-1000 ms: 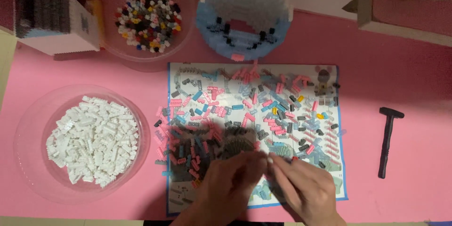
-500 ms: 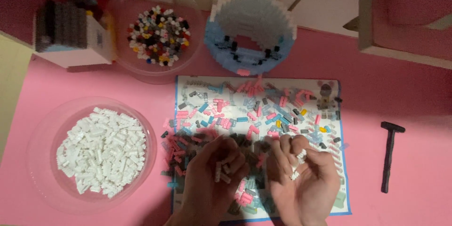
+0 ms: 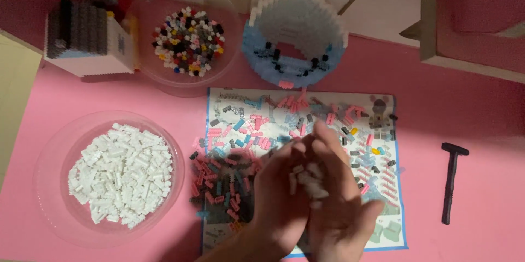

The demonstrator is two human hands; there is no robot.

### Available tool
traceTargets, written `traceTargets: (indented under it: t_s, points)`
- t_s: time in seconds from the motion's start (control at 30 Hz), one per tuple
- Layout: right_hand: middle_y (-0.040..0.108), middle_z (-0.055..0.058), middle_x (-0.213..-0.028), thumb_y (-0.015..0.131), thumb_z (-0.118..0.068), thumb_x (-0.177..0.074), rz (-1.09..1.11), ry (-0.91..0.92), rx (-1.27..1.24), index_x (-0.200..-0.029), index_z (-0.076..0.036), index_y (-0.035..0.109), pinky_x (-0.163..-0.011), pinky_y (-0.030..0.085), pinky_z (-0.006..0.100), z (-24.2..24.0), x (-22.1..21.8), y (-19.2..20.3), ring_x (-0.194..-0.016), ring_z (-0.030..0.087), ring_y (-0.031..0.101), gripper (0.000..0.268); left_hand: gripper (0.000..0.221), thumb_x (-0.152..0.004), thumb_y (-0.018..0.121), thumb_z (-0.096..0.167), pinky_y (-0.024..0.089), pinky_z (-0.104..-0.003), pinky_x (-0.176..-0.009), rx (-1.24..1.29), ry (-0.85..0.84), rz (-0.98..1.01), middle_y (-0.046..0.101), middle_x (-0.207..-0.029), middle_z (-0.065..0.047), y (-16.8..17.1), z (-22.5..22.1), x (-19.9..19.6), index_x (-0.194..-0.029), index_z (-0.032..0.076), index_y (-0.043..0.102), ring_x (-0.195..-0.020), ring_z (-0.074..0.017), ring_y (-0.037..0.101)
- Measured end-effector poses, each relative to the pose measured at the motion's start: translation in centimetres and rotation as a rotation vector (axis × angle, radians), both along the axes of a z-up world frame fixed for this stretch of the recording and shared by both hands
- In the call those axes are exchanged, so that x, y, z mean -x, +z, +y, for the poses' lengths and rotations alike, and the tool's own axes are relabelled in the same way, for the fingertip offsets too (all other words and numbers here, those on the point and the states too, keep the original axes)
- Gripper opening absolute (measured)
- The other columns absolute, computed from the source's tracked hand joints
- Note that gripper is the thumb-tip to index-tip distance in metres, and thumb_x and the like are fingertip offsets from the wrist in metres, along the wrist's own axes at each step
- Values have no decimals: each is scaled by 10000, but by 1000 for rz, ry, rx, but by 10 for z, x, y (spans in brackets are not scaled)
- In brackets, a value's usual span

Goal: Assembling a small character figure using tiny plastic building blocks.

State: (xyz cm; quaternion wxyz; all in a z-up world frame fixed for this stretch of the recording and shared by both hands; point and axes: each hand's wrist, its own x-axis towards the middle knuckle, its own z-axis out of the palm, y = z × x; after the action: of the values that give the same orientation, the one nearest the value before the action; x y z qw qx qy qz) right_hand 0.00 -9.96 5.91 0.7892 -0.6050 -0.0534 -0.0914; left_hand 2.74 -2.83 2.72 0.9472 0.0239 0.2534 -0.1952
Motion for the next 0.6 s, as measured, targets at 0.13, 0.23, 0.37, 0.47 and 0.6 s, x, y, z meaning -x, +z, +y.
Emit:
traceTargets:
  t_s: [0.13, 0.23, 0.37, 0.47, 0.6]
  points:
    - [240, 121, -1809, 243, -760, -1205, -179, 44, 173, -1629, -129, 413, -1392, 416, 587, 10, -4, 11, -1509, 315, 506, 779, 239, -1087, 503, 207, 431, -352, -750, -90, -121, 9, 667, -911, -30, 12, 0, -3, -990, 71, 675, -794, -137, 590]
    - [306, 129, -1771, 381, -844, -1146, -171, -37, 161, -1657, -61, 349, -1433, 328, 526, -4, 3, -4, -1561, 286, 442, 936, 208, -1009, 477, 60, 463, -356, -897, -40, -66, 22, 669, -1042, -127, 24, 5, -8, -1122, -40, 620, -925, -207, 610]
    - [408, 213, -1686, 484, -642, -1183, -473, -403, 486, -1506, -75, 453, -1484, 433, 490, -21, -2, -26, -1637, 319, 451, 653, 204, -1015, 582, 148, 576, -440, -1062, 115, 149, 91, 754, -1048, -155, 16, 33, 7, -1065, -34, 661, -1081, -328, 728]
    - [576, 93, -1592, 545, -161, -1169, -129, -613, 356, -1174, -143, 545, -1323, 591, 446, -72, 3, -57, -1529, 252, 579, 19, 490, -1137, 492, 320, 212, -185, -384, -238, 183, 101, 565, -729, -53, 4, 98, 33, -1111, -114, 718, -482, -40, 304]
    - [545, 146, -1421, 377, -692, -1232, -274, -274, 446, -1329, -88, 453, -1324, 607, 505, -84, 12, -39, -1388, 315, 625, 617, 239, -1004, 508, 77, 589, -422, -899, -566, 603, 5, 719, -1037, -264, 47, 155, 34, -1123, -106, 607, -909, -300, 687]
